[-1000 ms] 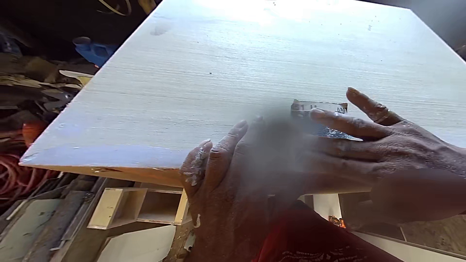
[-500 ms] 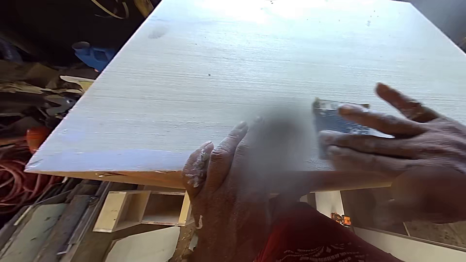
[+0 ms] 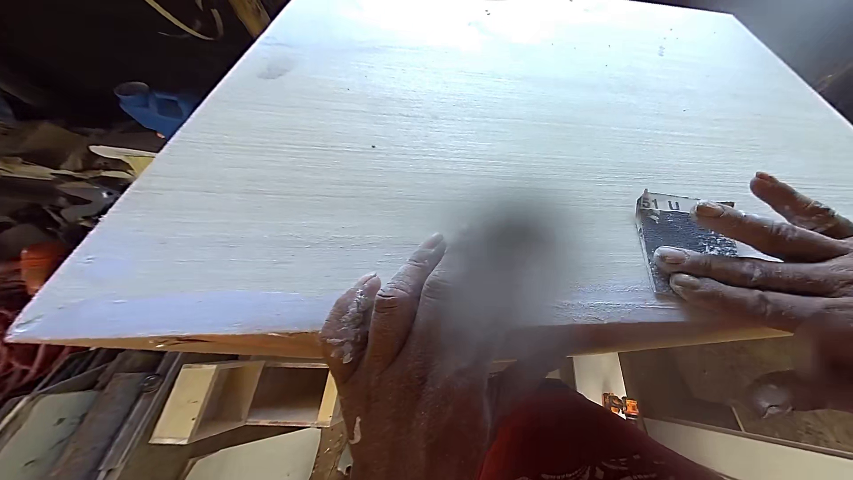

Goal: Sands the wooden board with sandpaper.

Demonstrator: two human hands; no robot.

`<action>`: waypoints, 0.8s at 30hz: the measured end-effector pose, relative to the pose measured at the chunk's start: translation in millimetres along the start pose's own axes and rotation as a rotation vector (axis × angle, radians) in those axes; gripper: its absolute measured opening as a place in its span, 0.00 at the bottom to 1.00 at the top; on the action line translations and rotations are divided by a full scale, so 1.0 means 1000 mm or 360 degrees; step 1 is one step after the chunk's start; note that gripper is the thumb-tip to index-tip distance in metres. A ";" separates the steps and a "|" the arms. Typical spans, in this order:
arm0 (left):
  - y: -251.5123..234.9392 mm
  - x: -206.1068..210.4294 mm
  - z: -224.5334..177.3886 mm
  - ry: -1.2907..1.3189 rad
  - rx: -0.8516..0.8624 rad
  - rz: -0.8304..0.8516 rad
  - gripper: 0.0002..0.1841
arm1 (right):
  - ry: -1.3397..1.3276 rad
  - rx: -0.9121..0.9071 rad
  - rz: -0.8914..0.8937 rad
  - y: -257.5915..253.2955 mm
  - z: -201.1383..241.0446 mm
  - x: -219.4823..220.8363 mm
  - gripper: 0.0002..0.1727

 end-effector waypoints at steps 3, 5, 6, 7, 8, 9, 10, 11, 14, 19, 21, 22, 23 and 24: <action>0.000 -0.001 0.000 -0.0026 0.0003 0.0007 0.44 | -0.0014 -0.0063 -0.0041 -0.024 0.006 0.008 0.44; -0.001 -0.002 0.000 -0.0011 -0.0005 0.0021 0.43 | -0.0034 -0.0170 -0.0057 -0.045 0.007 0.011 0.44; -0.001 -0.002 0.000 -0.0004 -0.0010 0.0024 0.42 | -0.0050 -0.0190 -0.0055 -0.046 0.005 0.010 0.43; 0.000 -0.002 0.000 -0.0009 -0.0010 0.0031 0.42 | -0.0056 -0.0179 -0.0063 -0.039 0.003 0.009 0.43; 0.000 -0.002 0.000 -0.0023 -0.0004 0.0038 0.42 | -0.0060 -0.0134 -0.0058 -0.027 0.002 0.007 0.43; 0.000 -0.002 -0.001 -0.0030 0.0002 0.0047 0.43 | -0.0053 -0.0069 -0.0038 -0.012 0.001 0.005 0.43; 0.000 -0.002 -0.001 -0.0026 0.0005 0.0046 0.43 | -0.0043 -0.0007 -0.0008 0.002 -0.001 0.003 0.43; 0.000 -0.002 0.000 -0.0023 0.0004 0.0042 0.42 | -0.0038 0.0038 0.0016 0.011 -0.002 0.001 0.43; 0.000 -0.003 0.000 -0.0017 -0.0002 0.0050 0.42 | -0.0009 0.0028 -0.0026 -0.003 0.002 0.004 0.45; 0.001 -0.013 -0.007 0.0015 -0.0003 0.0152 0.45 | -0.0119 -0.0137 -0.0073 -0.030 -0.004 0.009 0.42; 0.004 -0.018 -0.017 0.0080 0.0057 0.0242 0.44 | -0.0085 -0.0030 -0.0019 -0.003 -0.008 0.003 0.42; 0.004 -0.020 -0.025 0.0115 0.0100 0.0291 0.42 | -0.0050 0.0040 0.0000 0.013 -0.010 -0.001 0.42; 0.002 -0.021 -0.034 0.0149 0.0148 0.0320 0.41 | -0.0019 0.0100 0.0004 0.026 -0.011 -0.004 0.42; -0.001 -0.020 -0.045 0.0175 0.0205 0.0326 0.39 | 0.0015 0.0149 0.0003 0.033 -0.012 -0.006 0.43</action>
Point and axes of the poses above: each hand's wrist, its own y-axis away from the middle knuckle, its own x-axis out of the palm, z = x × y, the point moved 2 cm from there along -y, towards the middle knuckle, and after that the axes turned 8 degrees about -x, right-handed, at the moved point
